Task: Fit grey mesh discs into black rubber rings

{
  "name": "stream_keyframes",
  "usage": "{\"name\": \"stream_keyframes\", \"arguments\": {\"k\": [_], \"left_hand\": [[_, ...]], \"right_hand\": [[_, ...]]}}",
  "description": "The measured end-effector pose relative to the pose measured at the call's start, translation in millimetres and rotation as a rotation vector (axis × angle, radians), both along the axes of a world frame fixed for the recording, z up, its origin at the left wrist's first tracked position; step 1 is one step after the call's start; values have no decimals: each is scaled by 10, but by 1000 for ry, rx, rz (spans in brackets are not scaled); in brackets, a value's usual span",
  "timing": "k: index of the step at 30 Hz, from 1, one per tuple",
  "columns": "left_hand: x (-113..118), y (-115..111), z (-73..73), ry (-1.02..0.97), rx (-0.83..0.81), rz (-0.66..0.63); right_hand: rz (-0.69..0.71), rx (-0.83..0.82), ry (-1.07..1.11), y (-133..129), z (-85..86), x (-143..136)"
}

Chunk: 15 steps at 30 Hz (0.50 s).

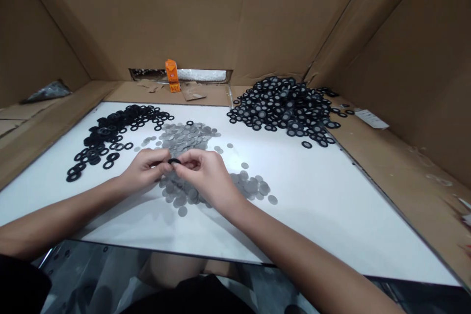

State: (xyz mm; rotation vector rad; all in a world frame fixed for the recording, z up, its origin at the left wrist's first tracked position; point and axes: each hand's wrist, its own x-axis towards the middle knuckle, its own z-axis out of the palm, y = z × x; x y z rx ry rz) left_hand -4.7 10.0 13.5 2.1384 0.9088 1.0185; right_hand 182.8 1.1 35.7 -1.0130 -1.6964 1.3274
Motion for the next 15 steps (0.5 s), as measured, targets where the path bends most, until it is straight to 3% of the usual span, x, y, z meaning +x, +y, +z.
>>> {"name": "stream_keyframes", "arguments": {"k": [4,9,15], "left_hand": [[17,-28,-19,-66,-90,21],[72,-108,-79,-256,-225,36],[29,-128,-23,-161,-338,-66]], "right_hand": [[-21,-25,67,-31,6,-35],[-55,-246,298,-72,-58,-87],[-39,-305,320,-70,-92,-78]]}}
